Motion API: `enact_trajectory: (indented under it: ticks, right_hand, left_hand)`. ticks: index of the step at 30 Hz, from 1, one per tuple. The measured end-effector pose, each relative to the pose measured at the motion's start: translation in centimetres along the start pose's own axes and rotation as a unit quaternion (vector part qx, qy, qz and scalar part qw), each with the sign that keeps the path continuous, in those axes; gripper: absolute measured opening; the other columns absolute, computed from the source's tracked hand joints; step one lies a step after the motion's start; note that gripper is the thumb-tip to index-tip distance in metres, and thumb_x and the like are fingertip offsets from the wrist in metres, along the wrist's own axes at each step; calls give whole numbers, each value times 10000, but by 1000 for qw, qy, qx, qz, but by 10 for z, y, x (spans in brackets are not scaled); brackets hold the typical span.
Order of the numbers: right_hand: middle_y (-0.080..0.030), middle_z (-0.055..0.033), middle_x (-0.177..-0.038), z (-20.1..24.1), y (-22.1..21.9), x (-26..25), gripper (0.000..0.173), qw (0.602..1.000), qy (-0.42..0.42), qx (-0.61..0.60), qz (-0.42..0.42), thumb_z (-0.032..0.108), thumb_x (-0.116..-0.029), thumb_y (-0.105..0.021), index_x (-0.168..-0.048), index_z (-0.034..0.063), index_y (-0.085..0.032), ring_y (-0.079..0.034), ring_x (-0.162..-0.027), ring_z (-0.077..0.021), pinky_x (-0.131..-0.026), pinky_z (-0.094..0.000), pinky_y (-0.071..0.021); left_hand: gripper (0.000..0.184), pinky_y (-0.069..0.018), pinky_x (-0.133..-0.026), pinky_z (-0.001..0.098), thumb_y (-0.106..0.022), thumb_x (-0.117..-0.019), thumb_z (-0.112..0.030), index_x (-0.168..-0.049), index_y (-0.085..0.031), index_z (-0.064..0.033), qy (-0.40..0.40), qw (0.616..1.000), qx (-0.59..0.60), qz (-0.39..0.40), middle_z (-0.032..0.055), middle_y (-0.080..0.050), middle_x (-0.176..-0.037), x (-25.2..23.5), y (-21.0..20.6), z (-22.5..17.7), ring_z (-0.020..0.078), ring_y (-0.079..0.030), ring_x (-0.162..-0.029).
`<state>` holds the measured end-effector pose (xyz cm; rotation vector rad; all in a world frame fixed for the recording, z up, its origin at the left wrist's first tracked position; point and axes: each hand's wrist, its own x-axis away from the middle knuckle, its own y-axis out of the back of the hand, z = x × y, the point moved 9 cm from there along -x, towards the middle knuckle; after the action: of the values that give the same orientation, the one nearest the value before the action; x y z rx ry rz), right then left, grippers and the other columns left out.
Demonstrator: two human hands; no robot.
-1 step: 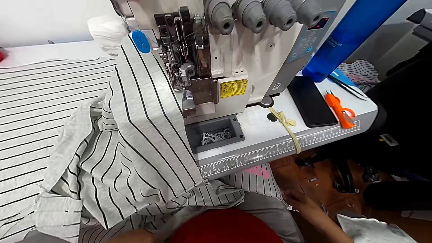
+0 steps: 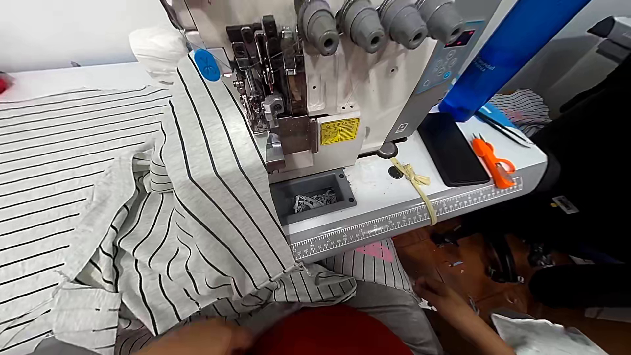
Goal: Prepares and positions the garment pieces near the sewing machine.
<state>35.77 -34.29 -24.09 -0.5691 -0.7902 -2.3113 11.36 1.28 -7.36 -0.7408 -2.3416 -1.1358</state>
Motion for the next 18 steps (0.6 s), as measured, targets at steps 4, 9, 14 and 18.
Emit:
enact_trajectory:
  ticks: [4,9,14,18]
  right_hand:
    - [-670,-81,-1003,13,16,3,291,998,57,20,-27,264,-989,-579,-1130,21,-653,-638,-889,-151,-798,-363,-534]
    - [-655,-120,-997,12,-9,1,302,993,11,81,81,266,-1029,-563,-1152,5,-655,-616,-893,-196,-819,-419,-512]
    - [-653,-50,-920,27,25,-6,260,997,43,66,21,280,-991,-628,-1075,40,-680,-598,-813,-123,-759,-344,-499]
    - [-643,-2,-864,49,32,-3,175,997,61,34,41,224,-959,-648,-1007,60,-686,-594,-773,-77,-729,-295,-500]
  left_hand:
    - [228,-593,-786,464,-554,-1044,-215,-1131,-693,-56,-199,968,1,-155,126,-716,-1009,-49,46,-80,262,-706,-866]
    - [307,-510,-996,510,-496,-1085,-189,-1279,-634,5,-189,982,1,-12,205,-672,-1198,-120,28,-132,337,-665,-1097]
    - [316,-472,-1048,549,-532,-1064,-152,-1347,-607,-31,-101,993,-63,-9,205,-616,-1328,-151,17,-122,375,-594,-1249]
    - [310,-471,-1049,541,-569,-1039,-114,-1331,-621,-26,-99,993,-68,-8,207,-620,-1315,-155,15,-124,375,-593,-1246]
